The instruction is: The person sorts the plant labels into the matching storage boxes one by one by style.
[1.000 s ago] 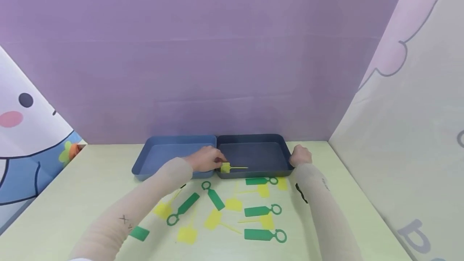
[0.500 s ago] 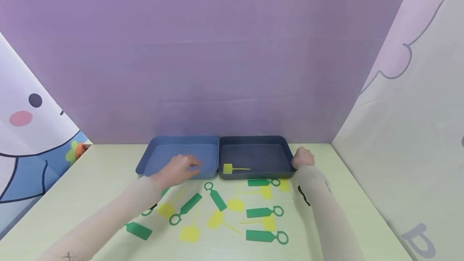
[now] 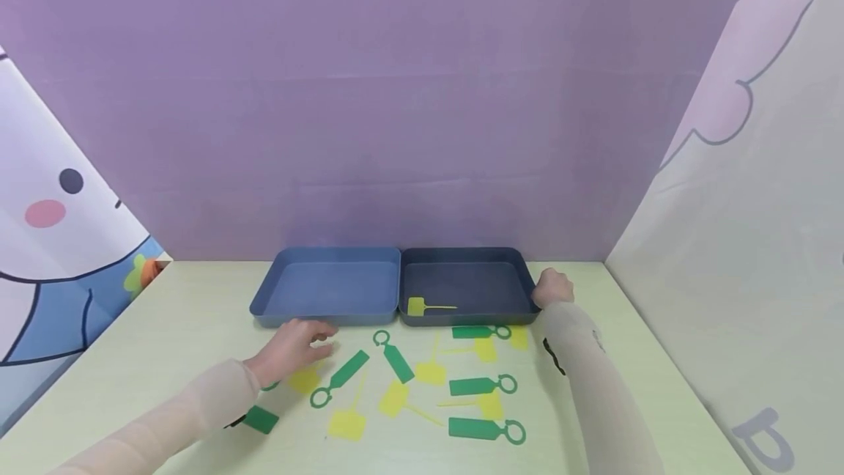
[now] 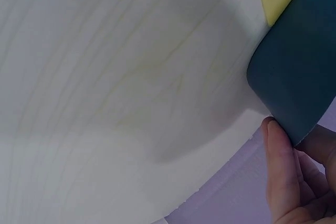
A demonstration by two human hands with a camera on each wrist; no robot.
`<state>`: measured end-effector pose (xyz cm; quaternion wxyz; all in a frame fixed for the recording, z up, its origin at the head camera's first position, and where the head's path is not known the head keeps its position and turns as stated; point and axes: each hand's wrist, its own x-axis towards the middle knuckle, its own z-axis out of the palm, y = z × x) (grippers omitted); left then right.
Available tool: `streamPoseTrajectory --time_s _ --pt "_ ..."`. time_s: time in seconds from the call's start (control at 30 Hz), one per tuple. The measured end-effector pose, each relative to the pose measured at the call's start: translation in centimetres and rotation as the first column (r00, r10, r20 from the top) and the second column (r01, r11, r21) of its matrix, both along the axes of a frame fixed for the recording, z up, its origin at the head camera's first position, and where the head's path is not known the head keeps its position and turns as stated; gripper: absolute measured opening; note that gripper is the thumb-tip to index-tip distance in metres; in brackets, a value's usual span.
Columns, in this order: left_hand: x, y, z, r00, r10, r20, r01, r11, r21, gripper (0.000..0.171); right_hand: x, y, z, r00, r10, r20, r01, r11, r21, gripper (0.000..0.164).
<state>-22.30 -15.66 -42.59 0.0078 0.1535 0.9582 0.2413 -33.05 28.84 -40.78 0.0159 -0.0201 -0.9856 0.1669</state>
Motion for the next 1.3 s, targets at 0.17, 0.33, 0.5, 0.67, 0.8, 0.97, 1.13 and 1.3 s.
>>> streamPoseTrajectory --time_s 0.17,0.33,0.5,0.67,0.8,0.97,1.13,1.3 --pt "0.3 -0.3 -1.6 0.999 -0.035 -0.028 0.035 0.999 -0.003 0.035 -0.1 0.1 -0.1 1.0 -0.001 -0.001 0.001 1.0 0.007 0.011" --pt "0.4 -0.1 -2.3 0.997 -0.048 -0.061 0.047 0.999 -0.018 0.036 -0.1 0.1 -0.2 1.0 -0.001 -0.008 0.001 1.0 0.013 0.012" --pt "0.5 -0.1 -2.6 0.996 -0.042 -0.085 0.04 0.999 -0.017 0.032 0.0 0.0 -0.1 1.0 -0.006 -0.012 0.006 1.0 0.014 0.016" --pt "0.6 -0.3 -3.1 0.989 -0.053 -0.141 0.053 0.999 -0.002 0.026 -0.1 0.1 -0.1 1.0 -0.01 -0.008 0.01 1.0 0.015 0.013" --pt "0.6 -0.5 -3.4 0.982 -0.044 -0.182 0.05 0.998 0.032 0.023 0.0 0.1 -0.1 1.0 -0.013 0.005 0.013 1.0 0.01 0.012" --pt "0.5 -0.3 -3.7 0.984 -0.02 -0.177 0.031 0.998 0.061 0.022 0.1 0.0 -0.3 1.0 -0.014 0.009 0.014 1.0 0.007 0.012" --pt "0.3 0.0 -3.6 0.992 0.033 -0.123 -0.021 0.994 0.103 0.021 0.0 0.0 -0.3 1.0 -0.015 0.008 0.014 1.0 0.008 0.011" --pt "0.0 0.3 -3.4 0.991 0.072 -0.109 -0.059 0.991 0.118 0.018 -0.1 0.0 -0.2 1.0 -0.011 0.002 0.011 1.0 0.011 0.011"
